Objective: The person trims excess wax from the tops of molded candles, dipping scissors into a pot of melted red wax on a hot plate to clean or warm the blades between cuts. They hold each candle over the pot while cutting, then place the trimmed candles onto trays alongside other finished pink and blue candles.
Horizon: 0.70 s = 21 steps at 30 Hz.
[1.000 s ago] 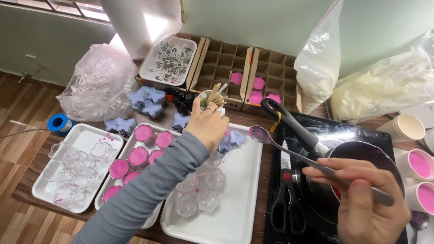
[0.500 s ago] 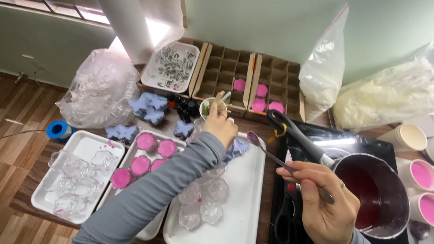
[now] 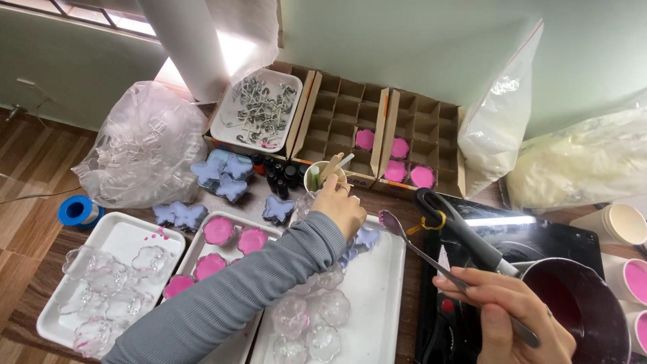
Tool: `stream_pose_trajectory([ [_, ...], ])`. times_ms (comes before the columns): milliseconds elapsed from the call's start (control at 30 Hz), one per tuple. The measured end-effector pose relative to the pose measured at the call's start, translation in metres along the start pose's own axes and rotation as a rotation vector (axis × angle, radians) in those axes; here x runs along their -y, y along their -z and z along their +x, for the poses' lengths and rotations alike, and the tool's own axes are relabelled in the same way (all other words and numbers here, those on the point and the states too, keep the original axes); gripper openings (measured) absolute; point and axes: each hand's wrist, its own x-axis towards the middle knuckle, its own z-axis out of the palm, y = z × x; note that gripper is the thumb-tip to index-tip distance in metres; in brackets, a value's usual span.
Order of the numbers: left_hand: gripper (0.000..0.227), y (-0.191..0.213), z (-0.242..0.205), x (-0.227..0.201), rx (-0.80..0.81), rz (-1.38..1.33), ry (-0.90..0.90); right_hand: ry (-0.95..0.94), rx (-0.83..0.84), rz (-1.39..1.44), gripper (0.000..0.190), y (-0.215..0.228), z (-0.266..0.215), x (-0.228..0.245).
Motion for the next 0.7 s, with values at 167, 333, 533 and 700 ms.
stream_pose_trajectory([
  [167,0.021,-0.015,0.014,-0.003,0.007,0.049,-0.015,-0.017,0.09,0.013,0.02,0.014,-0.004,-0.018],
  [333,0.02,0.002,0.02,-0.006,0.187,0.104,-0.062,0.116,0.396,0.107,0.022,0.056,0.001,-0.071],
  [533,0.021,-0.018,0.026,-0.004,0.035,0.153,-0.09,0.078,0.505,0.312,0.027,0.103,-0.02,-0.106],
  [700,0.02,-0.017,0.024,0.002,0.026,0.11,-0.134,-0.782,0.374,0.671,0.042,0.15,-0.041,-0.159],
])
